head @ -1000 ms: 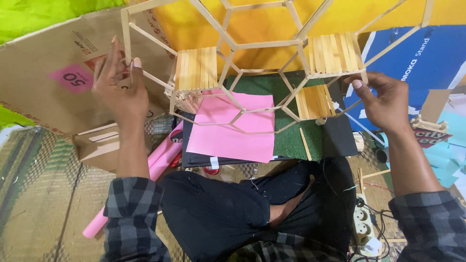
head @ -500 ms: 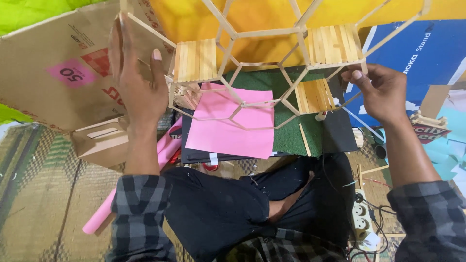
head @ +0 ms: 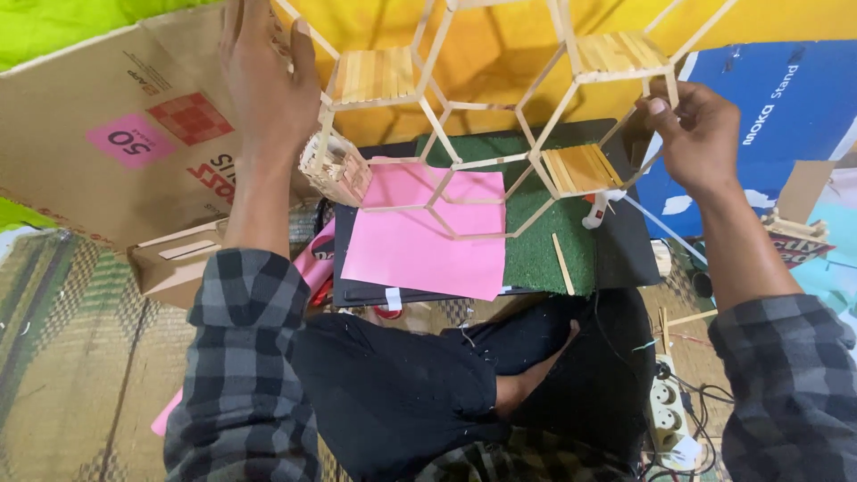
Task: The person sits on the floor and builds a hexagonal honeycomb structure from wooden craft sticks. They apply hot glue with a glue gun to stick ends, press glued sticks together, and attach new sticks to the growing frame, occasionally reaching for loose sticks on the mat.
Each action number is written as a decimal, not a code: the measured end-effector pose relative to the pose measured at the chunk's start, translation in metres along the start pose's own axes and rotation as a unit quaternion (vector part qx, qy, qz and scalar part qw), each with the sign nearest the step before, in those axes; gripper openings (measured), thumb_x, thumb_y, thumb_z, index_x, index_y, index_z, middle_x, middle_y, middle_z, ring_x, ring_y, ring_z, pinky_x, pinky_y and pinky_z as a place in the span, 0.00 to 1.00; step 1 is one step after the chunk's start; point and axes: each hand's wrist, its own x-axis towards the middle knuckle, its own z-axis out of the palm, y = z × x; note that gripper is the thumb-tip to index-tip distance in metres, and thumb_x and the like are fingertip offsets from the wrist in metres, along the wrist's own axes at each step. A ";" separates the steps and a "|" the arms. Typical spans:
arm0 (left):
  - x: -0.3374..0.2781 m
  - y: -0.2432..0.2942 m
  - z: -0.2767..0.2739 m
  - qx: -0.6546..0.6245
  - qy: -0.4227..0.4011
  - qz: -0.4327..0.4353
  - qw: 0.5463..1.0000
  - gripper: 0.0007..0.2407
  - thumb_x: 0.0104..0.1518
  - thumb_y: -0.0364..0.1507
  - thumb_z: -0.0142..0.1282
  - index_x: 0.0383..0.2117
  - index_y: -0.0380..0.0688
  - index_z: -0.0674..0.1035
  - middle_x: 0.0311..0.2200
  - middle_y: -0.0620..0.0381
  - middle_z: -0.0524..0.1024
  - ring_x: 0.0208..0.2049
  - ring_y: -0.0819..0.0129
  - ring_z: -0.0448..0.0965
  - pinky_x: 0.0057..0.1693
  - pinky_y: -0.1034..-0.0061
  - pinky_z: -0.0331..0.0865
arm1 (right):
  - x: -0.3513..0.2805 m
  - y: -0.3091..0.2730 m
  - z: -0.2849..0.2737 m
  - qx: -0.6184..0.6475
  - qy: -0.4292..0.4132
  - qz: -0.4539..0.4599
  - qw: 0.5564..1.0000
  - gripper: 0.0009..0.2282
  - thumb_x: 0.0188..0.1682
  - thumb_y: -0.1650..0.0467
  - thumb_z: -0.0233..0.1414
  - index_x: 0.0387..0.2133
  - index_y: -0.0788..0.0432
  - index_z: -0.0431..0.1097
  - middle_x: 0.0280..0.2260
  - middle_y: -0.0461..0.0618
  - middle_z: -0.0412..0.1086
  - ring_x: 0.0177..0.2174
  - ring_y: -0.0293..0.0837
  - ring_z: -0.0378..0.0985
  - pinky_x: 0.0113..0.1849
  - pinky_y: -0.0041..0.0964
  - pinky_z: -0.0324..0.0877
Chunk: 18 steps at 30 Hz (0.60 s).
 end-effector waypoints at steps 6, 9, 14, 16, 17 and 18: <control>-0.002 -0.026 0.016 0.017 -0.011 0.002 1.000 0.23 0.61 0.14 0.58 0.62 0.39 0.67 0.47 0.41 0.75 0.44 0.46 0.73 0.50 0.59 0.68 | 0.001 -0.004 -0.002 -0.041 -0.003 -0.029 0.999 0.07 0.62 0.83 0.51 0.51 0.75 0.70 0.44 0.63 0.71 0.40 0.51 0.75 0.49 0.47 0.71; 0.003 -0.039 0.024 0.014 -0.015 0.004 1.000 0.18 0.61 0.16 0.59 0.57 0.34 0.70 0.49 0.38 0.75 0.48 0.40 0.74 0.53 0.55 0.69 | 0.005 0.005 -0.001 -0.037 -0.011 -0.021 0.999 0.09 0.61 0.84 0.47 0.53 0.73 0.69 0.44 0.60 0.71 0.38 0.47 0.74 0.45 0.42 0.70; 0.007 -0.050 0.032 -0.004 -0.005 0.017 1.000 0.19 0.61 0.16 0.60 0.57 0.35 0.70 0.51 0.38 0.76 0.49 0.40 0.76 0.54 0.55 0.70 | 0.010 0.006 0.001 -0.062 0.000 -0.002 0.998 0.08 0.59 0.83 0.49 0.49 0.72 0.71 0.44 0.60 0.71 0.40 0.49 0.74 0.47 0.46 0.69; 0.008 -0.047 0.030 -0.015 -0.002 0.012 1.000 0.19 0.61 0.16 0.60 0.58 0.36 0.69 0.52 0.38 0.75 0.50 0.39 0.76 0.55 0.54 0.70 | 0.011 0.007 0.000 -0.080 0.000 -0.010 0.997 0.08 0.58 0.83 0.51 0.48 0.71 0.72 0.43 0.61 0.72 0.43 0.52 0.74 0.51 0.51 0.68; 0.008 -0.044 0.027 -0.010 -0.004 -0.005 1.000 0.20 0.62 0.15 0.60 0.59 0.37 0.69 0.55 0.38 0.74 0.54 0.40 0.75 0.58 0.55 0.70 | 0.011 0.006 0.000 -0.081 0.003 -0.010 0.997 0.10 0.57 0.83 0.51 0.51 0.73 0.70 0.45 0.64 0.71 0.45 0.54 0.74 0.51 0.50 0.68; 0.008 -0.040 0.024 -0.005 -0.007 -0.022 1.000 0.21 0.63 0.15 0.61 0.60 0.37 0.68 0.57 0.38 0.72 0.58 0.40 0.75 0.61 0.55 0.70 | 0.012 0.006 0.000 -0.083 0.006 -0.010 0.997 0.12 0.57 0.83 0.52 0.53 0.76 0.69 0.46 0.66 0.71 0.46 0.55 0.74 0.51 0.50 0.68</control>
